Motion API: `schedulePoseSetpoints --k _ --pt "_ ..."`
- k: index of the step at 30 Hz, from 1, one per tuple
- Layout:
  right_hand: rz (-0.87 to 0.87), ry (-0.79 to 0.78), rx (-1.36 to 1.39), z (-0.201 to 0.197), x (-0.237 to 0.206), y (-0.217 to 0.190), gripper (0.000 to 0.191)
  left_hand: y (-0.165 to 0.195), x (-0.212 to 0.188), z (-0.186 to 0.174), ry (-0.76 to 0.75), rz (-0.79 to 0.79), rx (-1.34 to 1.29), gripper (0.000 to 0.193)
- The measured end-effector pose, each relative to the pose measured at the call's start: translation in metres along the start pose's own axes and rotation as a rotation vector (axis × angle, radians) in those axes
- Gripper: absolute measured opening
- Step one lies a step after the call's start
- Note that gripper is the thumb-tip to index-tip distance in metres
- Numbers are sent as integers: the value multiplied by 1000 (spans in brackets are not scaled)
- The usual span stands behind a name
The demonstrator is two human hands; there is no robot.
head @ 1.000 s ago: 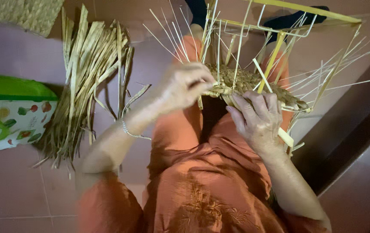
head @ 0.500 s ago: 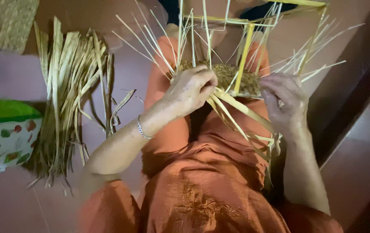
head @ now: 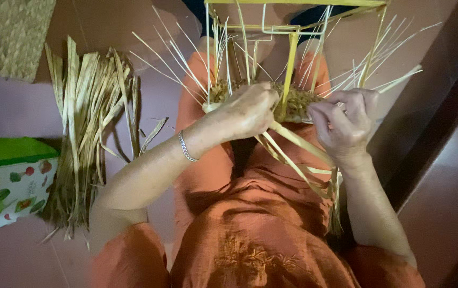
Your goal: The person weaves a basket by interlacing dried palm leaves through a yellow metal frame held between their legs. They repeatedly thread the leaves, pull them tight, and trim excess with scissors. The basket gradually takes shape as more rows are added.
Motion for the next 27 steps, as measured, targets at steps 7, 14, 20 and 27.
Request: schedulePoseSetpoints --k 7,14,20,27 --pt "14 158 217 -18 -4 -3 18 -2 13 1 -289 -341 -35 11" --pt "34 -119 413 -11 -7 -40 17 -14 -11 -35 225 -100 -416 8" --pt "40 -382 155 34 -37 -62 50 -18 -23 -31 288 72 -583 9" --pt "489 -662 548 25 -31 -57 37 -22 -21 -17 314 -28 -659 9"
Point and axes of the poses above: each hand's wrist, its own x-axis towards the middle knuckle, its own z-axis out of the palm, y = z × x, the point moved 4 cm from there along x, towards the middle knuckle, and after that the axes turned 2 degrees about y, right-handed, at the moved point
